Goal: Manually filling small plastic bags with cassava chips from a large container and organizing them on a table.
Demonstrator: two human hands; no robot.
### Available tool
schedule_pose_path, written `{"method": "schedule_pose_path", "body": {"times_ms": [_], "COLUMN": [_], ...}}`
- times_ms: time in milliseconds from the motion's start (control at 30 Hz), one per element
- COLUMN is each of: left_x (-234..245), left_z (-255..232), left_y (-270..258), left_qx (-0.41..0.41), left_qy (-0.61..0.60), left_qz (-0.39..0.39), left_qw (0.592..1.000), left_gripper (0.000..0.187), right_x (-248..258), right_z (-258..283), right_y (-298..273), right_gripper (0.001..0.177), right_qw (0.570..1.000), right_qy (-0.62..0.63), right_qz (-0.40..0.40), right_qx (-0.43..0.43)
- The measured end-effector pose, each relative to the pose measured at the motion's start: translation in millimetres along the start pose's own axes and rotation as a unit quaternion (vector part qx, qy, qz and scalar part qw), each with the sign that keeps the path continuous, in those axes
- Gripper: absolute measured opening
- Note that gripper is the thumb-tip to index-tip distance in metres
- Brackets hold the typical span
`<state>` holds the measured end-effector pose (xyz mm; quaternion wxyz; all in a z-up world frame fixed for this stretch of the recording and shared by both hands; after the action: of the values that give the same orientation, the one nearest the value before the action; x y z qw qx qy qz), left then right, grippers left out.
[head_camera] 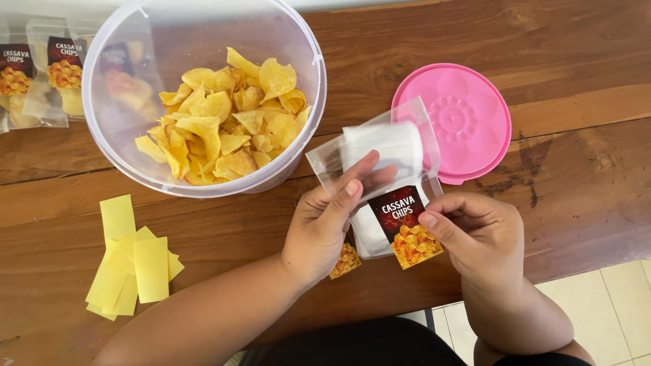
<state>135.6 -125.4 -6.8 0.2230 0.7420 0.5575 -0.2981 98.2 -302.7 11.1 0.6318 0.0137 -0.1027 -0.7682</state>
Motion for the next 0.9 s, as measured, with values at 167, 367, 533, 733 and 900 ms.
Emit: {"method": "schedule_pose_path", "body": {"times_ms": [167,367,533,733,900], "left_x": [2.5,-1.1,-1.0,-0.6,3.6], "left_z": [7.8,6.4,6.5,4.3,11.8], "left_y": [-3.6,-6.6,-7.1,-6.9,-7.6], "left_qx": [0.032,0.030,0.039,0.044,0.055], "left_qy": [-0.030,-0.036,-0.037,-0.011,-0.062], "left_qz": [0.077,0.097,0.087,0.068,0.040], "left_qw": [0.996,0.994,0.995,0.997,0.996], "left_gripper": [0.045,0.042,0.043,0.044,0.040], "right_x": [-0.5,-8.1,-5.9,-6.3,-9.0], "right_z": [3.9,17.6,14.4,14.6,18.6], "right_y": [-3.6,-2.4,-3.2,-3.4,-2.6], "right_gripper": [0.010,0.012,0.011,0.012,0.012], "right_qw": [0.997,0.996,0.993,0.993,0.992], "right_qy": [-0.074,-0.090,-0.115,-0.121,-0.126], "right_qz": [0.007,0.011,0.008,0.010,0.018], "right_qx": [-0.037,-0.020,-0.013,-0.010,0.000]}}
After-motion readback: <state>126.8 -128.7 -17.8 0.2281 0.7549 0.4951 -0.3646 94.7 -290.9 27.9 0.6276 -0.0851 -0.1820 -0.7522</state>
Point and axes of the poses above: each hand's wrist, its own y-axis towards the middle knuckle, its own x-axis out of the back of the hand, z = x × y, the point moved 8 cm from there along y, towards the middle knuckle, and after that the axes turned 2 degrees about -y, right-handed, at the moved point
